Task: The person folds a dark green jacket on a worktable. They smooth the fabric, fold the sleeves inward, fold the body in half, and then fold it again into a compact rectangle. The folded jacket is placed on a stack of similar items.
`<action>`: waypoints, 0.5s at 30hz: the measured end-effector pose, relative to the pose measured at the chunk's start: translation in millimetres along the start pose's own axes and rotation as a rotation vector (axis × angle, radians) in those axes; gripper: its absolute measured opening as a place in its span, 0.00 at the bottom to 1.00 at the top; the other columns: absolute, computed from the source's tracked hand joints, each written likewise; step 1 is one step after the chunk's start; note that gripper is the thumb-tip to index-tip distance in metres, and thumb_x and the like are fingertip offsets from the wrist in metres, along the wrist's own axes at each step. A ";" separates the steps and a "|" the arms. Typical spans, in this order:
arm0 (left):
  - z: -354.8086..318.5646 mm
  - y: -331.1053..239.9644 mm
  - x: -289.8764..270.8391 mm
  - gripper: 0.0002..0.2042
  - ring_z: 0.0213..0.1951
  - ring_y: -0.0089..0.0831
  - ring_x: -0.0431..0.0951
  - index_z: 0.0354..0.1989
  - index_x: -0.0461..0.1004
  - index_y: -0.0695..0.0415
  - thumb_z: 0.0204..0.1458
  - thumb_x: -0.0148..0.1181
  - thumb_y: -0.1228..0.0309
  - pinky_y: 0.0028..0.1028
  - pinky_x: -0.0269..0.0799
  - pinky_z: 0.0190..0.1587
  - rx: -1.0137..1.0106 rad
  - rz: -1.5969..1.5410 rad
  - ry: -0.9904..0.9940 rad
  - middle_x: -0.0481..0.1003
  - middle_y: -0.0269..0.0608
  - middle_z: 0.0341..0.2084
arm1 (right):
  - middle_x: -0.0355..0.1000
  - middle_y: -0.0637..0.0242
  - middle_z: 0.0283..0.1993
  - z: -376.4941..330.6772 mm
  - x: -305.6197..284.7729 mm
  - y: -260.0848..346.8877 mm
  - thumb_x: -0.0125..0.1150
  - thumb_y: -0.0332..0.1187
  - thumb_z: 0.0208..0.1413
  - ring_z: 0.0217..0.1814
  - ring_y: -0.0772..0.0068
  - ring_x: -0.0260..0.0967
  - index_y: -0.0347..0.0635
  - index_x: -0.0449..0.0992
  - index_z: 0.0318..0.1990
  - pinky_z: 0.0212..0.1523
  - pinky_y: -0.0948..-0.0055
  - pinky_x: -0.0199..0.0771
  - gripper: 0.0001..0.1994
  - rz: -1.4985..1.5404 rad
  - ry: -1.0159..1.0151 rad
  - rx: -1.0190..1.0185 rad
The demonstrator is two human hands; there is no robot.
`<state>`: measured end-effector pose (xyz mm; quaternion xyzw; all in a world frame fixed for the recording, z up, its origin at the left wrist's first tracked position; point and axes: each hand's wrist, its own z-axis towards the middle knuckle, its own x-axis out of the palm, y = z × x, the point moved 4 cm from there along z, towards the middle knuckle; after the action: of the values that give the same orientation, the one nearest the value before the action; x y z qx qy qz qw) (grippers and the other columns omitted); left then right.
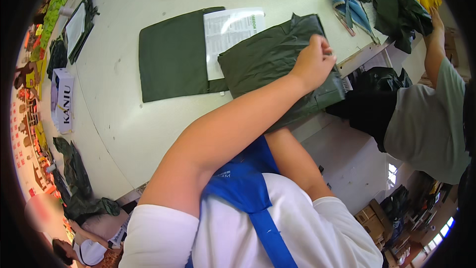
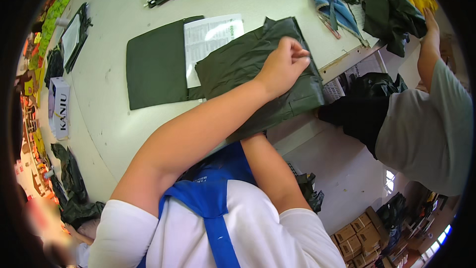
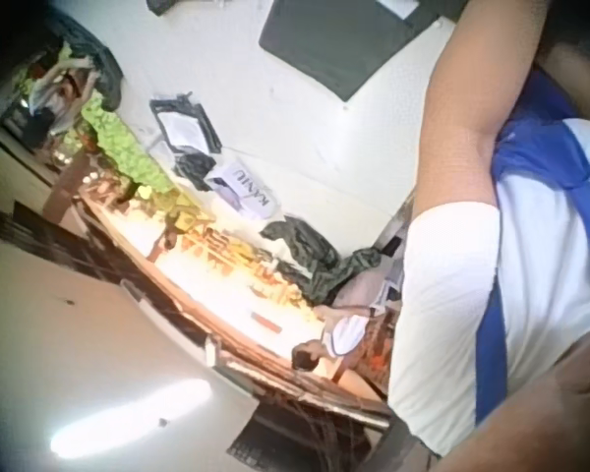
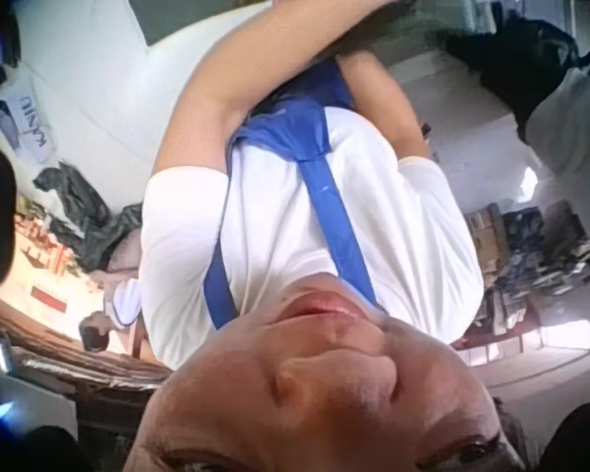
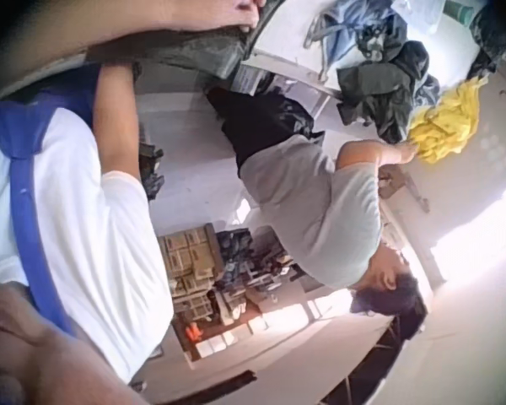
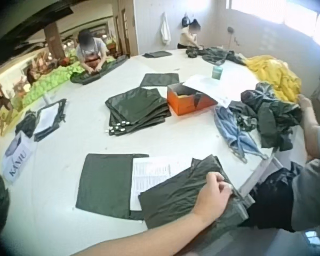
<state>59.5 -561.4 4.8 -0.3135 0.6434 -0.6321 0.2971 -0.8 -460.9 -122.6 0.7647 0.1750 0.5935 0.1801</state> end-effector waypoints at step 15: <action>-189.3 68.4 -89.9 0.37 0.60 0.37 0.57 0.69 0.34 0.56 0.57 0.52 0.71 0.33 0.64 0.55 -0.245 0.161 -0.183 0.43 0.51 0.65 | 0.56 0.57 0.65 -112.1 -22.3 66.4 0.46 0.42 0.62 0.65 0.64 0.54 0.34 0.58 0.62 0.65 0.68 0.54 0.25 -0.518 -0.344 0.165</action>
<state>-33.4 -372.4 -60.2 -0.3512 0.7090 -0.4918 0.3634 -111.2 -522.1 -83.5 0.7958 0.3783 0.3739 0.2895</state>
